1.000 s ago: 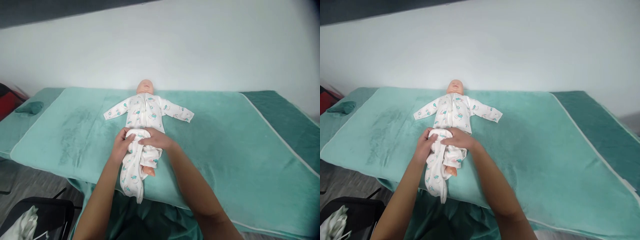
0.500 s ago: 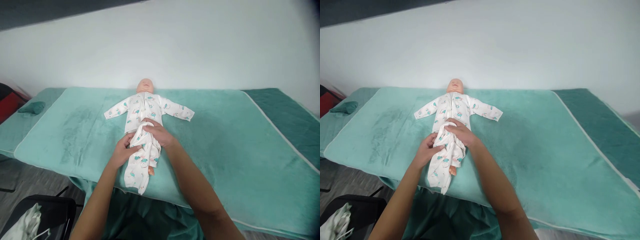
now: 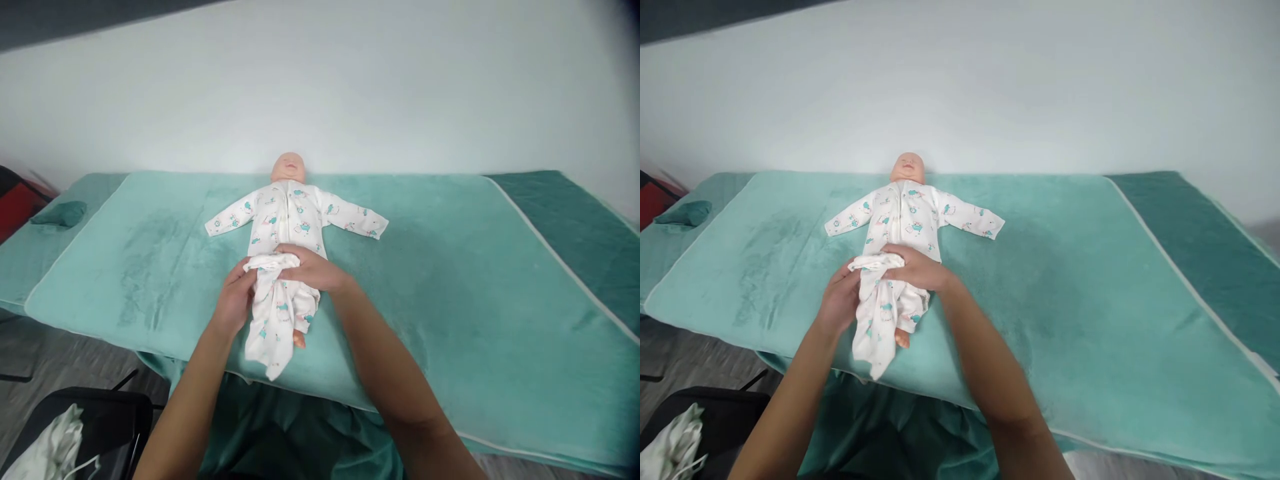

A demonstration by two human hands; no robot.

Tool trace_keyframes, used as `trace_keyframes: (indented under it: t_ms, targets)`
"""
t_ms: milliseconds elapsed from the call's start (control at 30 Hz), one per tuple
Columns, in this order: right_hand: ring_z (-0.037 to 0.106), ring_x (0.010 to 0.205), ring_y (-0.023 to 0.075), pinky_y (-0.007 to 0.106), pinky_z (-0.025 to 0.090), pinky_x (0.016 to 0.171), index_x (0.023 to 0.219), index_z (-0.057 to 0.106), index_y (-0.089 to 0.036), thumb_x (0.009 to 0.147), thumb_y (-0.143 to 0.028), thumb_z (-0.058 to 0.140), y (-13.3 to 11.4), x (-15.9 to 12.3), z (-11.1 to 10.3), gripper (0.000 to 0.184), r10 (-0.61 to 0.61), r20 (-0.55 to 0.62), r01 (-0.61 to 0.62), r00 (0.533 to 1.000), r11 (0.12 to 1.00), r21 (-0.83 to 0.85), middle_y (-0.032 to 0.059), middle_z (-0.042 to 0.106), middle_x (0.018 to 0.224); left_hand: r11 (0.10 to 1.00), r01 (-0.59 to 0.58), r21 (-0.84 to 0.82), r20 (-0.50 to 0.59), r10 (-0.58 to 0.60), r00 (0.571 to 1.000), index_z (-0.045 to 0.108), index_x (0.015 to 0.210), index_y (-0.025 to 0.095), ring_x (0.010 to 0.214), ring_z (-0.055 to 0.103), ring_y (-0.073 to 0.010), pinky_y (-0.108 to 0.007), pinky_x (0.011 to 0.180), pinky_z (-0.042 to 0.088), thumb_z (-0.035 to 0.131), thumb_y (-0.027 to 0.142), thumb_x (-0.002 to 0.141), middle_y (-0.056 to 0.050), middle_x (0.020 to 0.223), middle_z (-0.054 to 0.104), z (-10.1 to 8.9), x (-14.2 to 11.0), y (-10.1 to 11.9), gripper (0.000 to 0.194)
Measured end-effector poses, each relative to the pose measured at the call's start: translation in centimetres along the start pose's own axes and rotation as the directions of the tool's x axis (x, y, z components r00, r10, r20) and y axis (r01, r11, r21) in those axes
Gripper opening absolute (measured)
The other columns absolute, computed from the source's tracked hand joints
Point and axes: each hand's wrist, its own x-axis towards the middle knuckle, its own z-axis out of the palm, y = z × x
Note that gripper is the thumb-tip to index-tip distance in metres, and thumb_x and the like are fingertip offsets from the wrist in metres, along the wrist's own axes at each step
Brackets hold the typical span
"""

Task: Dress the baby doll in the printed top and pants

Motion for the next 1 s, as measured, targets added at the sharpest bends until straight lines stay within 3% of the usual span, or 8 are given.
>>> trace_keyframes:
  t_ms: [100, 200, 367, 433, 533, 633, 800, 1000]
  targets:
    - [0.058, 0.083, 0.0154, 0.027, 0.047, 0.078, 0.093, 0.061, -0.020, 0.081, -0.037, 0.075, 0.2, 0.2, 0.4, 0.025, -0.026, -0.146, 0.035, 0.989, 0.998, 0.059, -0.0018, 0.062, 0.089, 0.983, -0.002, 0.185, 0.143, -0.024, 0.989, 0.067, 0.120, 0.023, 0.083, 0.062, -0.0163, -0.025, 0.072, 0.048, 0.085, 0.037, 0.075, -0.001, 0.096, 0.070, -0.4, -1.0, 0.8, 0.051]
    - [0.060, 0.084, 0.0160, 0.027, 0.047, 0.079, 0.092, 0.064, -0.019, 0.082, -0.038, 0.075, 0.0, 0.3, 0.6, 0.024, -0.030, -0.161, 0.037, 0.986, 0.999, 0.040, -0.0012, 0.064, 0.089, 0.948, -0.008, 0.318, 0.097, -0.024, 0.995, 0.068, 0.116, 0.021, 0.084, 0.062, -0.0166, -0.025, 0.073, 0.048, 0.087, 0.036, 0.073, -0.002, 0.098, 0.070, -0.6, -1.1, 1.2, 0.049]
    - [0.067, 0.110, 0.0271, 0.037, 0.051, 0.096, 0.117, 0.071, -0.018, 0.078, -0.048, 0.082, -0.9, -0.1, 0.4, 0.051, 0.056, 0.072, -0.047, 0.996, 0.991, -0.122, 0.0058, 0.073, 0.114, 0.979, -0.052, 0.196, -0.111, 0.075, 0.991, 0.067, 0.095, 0.018, 0.071, 0.058, -0.0136, -0.025, 0.065, 0.045, 0.074, 0.040, 0.084, 0.001, 0.080, 0.065, -0.3, 0.6, 0.3, 0.025]
    - [0.066, 0.115, 0.0292, 0.039, 0.050, 0.101, 0.124, 0.069, -0.019, 0.072, -0.047, 0.087, -1.0, -0.2, 0.2, 0.062, 0.067, 0.175, -0.025, 0.982, 0.972, -0.232, 0.0058, 0.073, 0.120, 0.985, -0.068, 0.160, -0.142, 0.091, 0.986, 0.066, 0.093, 0.019, 0.072, 0.058, -0.0130, -0.024, 0.065, 0.045, 0.074, 0.039, 0.084, 0.002, 0.080, 0.064, 0.1, 1.0, 0.2, 0.023]
    - [0.063, 0.125, 0.0272, 0.038, 0.047, 0.106, 0.134, 0.065, -0.022, 0.082, -0.044, 0.080, -0.9, -0.2, 0.0, 0.059, 0.027, 0.228, 0.031, 0.973, 0.969, -0.246, 0.0053, 0.070, 0.132, 0.999, -0.025, 0.037, -0.154, 0.030, 0.988, 0.067, 0.096, 0.020, 0.076, 0.064, -0.0151, -0.025, 0.069, 0.049, 0.077, 0.039, 0.082, 0.001, 0.083, 0.068, 0.7, 0.4, 0.4, 0.025]
    - [0.063, 0.123, 0.0249, 0.035, 0.047, 0.103, 0.131, 0.065, -0.021, 0.090, -0.038, 0.069, -0.8, 0.0, 0.0, 0.044, 0.038, 0.199, 0.015, 0.979, 0.965, -0.261, 0.0053, 0.069, 0.133, 0.992, 0.086, -0.089, -0.160, -0.099, 0.982, 0.070, 0.106, 0.019, 0.085, 0.071, -0.0212, -0.030, 0.076, 0.054, 0.081, 0.039, 0.079, -0.004, 0.093, 0.074, 1.1, -1.9, 0.8, 0.035]
    - [0.066, 0.084, 0.0201, 0.028, 0.045, 0.073, 0.092, 0.074, -0.020, 0.078, -0.026, 0.071, -1.3, 0.1, 1.1, 0.016, 0.184, 0.104, -0.096, 0.977, 0.824, -0.559, 0.0010, 0.075, 0.093, 0.948, 0.263, -0.182, -0.190, -0.296, 0.936, 0.068, 0.127, 0.018, 0.103, 0.072, -0.0268, -0.035, 0.088, 0.056, 0.077, 0.040, 0.085, -0.010, 0.113, 0.076, 1.7, -8.4, 0.9, 0.048]
    - [0.061, 0.072, 0.0155, 0.026, 0.037, 0.063, 0.084, 0.076, -0.021, 0.071, -0.030, 0.075, -1.8, 0.1, 2.3, 0.016, 0.253, 0.134, -0.116, 0.958, 0.772, -0.625, -0.0009, 0.074, 0.082, 0.925, 0.324, -0.198, -0.214, -0.363, 0.907, 0.072, 0.120, 0.019, 0.103, 0.071, -0.0238, -0.033, 0.092, 0.054, 0.081, 0.038, 0.081, -0.008, 0.113, 0.076, 1.6, -13.0, 0.0, 0.044]
